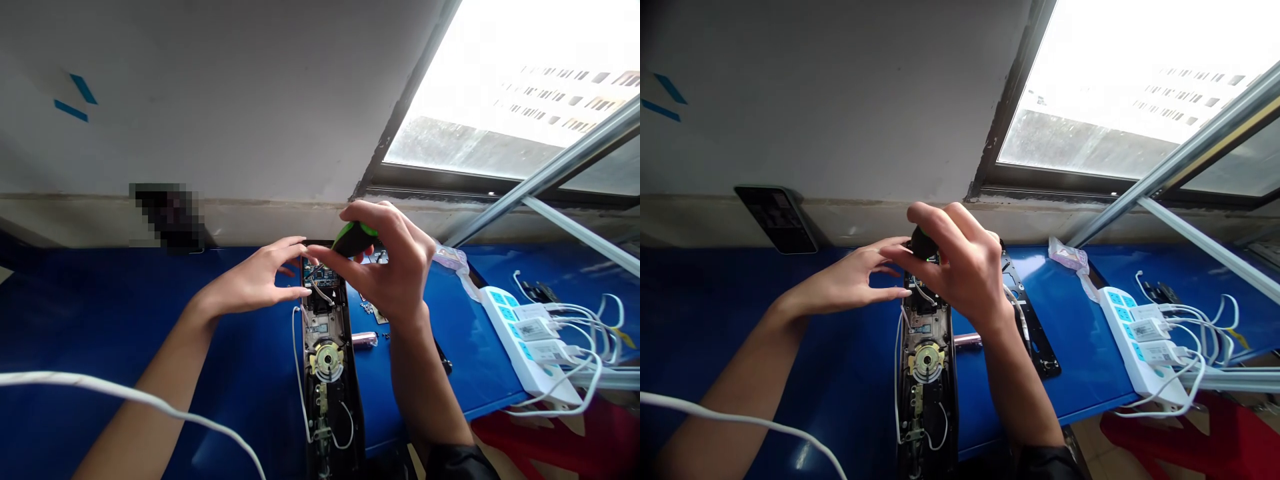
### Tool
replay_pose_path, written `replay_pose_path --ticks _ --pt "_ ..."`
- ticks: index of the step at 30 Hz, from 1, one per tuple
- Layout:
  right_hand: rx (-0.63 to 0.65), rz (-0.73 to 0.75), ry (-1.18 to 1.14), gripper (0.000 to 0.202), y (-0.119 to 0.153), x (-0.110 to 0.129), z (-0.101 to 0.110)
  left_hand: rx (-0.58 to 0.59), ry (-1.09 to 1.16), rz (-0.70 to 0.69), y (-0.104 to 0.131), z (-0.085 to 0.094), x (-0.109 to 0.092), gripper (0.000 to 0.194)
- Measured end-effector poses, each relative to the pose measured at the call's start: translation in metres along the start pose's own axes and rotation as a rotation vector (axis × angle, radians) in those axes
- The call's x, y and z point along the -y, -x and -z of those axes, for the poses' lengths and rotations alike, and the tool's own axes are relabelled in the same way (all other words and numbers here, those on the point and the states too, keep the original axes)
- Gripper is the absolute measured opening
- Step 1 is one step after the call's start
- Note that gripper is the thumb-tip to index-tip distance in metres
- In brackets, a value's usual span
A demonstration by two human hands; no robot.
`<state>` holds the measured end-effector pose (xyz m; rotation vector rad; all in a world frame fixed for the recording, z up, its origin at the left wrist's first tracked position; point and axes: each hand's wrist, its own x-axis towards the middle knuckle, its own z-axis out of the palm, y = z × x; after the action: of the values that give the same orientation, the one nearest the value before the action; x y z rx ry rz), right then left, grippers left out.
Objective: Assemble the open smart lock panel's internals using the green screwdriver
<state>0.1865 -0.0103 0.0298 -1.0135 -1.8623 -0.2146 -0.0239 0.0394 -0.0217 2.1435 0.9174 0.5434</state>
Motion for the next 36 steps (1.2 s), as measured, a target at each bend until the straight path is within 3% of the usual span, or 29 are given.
replay_pose_path --ticks 8,14,19,24,33,36 --pt "-0.031 -0.041 0.012 0.02 0.0 0.006 -0.002 0.032 0.141 -0.087 -0.001 0.0 0.001 0.036" --pt "0.12 -0.01 -0.179 0.02 -0.003 0.009 0.009 0.077 0.192 -0.101 -0.001 0.002 0.0 0.036" --pt "0.208 0.029 -0.201 0.028 -0.003 0.01 0.017 0.04 0.172 -0.082 -0.001 0.002 -0.003 0.031" --pt "0.12 0.02 -0.133 0.014 -0.002 0.01 0.011 0.052 0.182 -0.083 -0.001 0.003 -0.004 0.026" --pt "0.223 0.041 -0.296 0.034 -0.003 0.009 0.012 0.054 0.21 -0.102 -0.002 0.003 0.0 0.027" --pt "0.19 0.1 -0.276 0.035 -0.002 0.005 0.011 0.054 0.217 -0.098 -0.002 0.003 0.0 0.026"
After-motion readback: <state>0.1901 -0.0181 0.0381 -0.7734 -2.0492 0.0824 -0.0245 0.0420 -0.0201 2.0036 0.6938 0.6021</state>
